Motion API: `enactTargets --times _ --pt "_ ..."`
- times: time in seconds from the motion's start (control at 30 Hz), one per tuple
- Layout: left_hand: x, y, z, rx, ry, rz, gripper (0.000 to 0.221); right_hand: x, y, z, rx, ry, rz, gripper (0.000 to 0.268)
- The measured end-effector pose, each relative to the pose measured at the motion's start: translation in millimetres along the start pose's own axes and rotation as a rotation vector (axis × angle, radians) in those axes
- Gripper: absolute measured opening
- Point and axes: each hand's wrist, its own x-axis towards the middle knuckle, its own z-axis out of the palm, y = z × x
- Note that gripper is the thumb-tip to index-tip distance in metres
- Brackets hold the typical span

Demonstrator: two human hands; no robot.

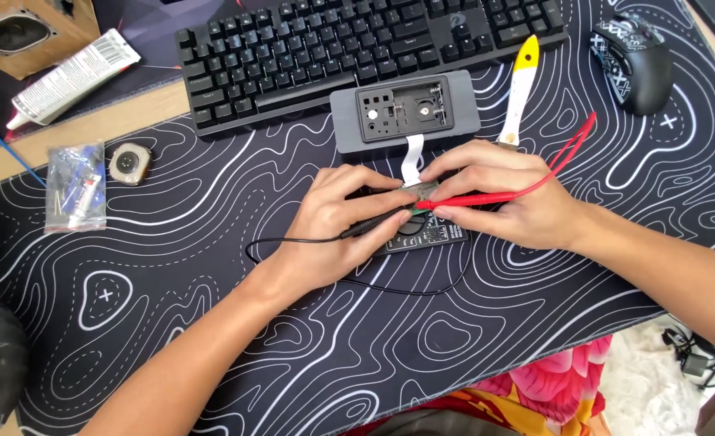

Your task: Testing electrical components on a circuit board using multimeter probes.

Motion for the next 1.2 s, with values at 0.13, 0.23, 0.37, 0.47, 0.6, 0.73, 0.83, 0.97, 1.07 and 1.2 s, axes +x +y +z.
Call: enactTargets --times 0.13,0.23,0.37,0.47,0.6,0.73,0.83,0.97,1.07,1.2 --pt "3 0 -3 -0.002 -0.02 0.014 0.024 0 2 0 -0.003 -0.003 -0.033 0.021" --pt "3 0 -3 -0.005 -0.019 0.008 0.018 1 0 1 -0.002 0.01 -0.051 0.021" --pt "6 6 -10 -0.036 -0.048 -0.014 0.019 -1 1 2 -0.016 0.025 -0.044 0.021" --pt "6 7 -11 -0.036 -0.06 -0.029 0.019 0 2 1 0.006 0.026 -0.033 0.019" --pt "3 5 -9 -0.033 -0.052 -0.044 0.019 -2 4 3 0.044 0.041 -0.014 0.018" --pt "2 6 -7 -0.037 -0.038 -0.045 0.018 -1 4 5 0.065 0.055 -0.015 0.017" --pt "2 6 -5 -0.02 -0.026 -0.043 0.019 1 1 4 0.084 0.05 0.0 0.018" --pt "2 4 -2 -0.019 -0.004 -0.015 0.019 2 -2 1 0.059 0.031 0.023 0.018" --pt "0 3 0 0.005 0.002 -0.005 0.02 1 -5 2 0.075 0.027 0.043 0.017" --pt "0 0 0 -0.005 0.011 0.015 0.02 0 -2 2 0.042 0.034 0.041 0.017"
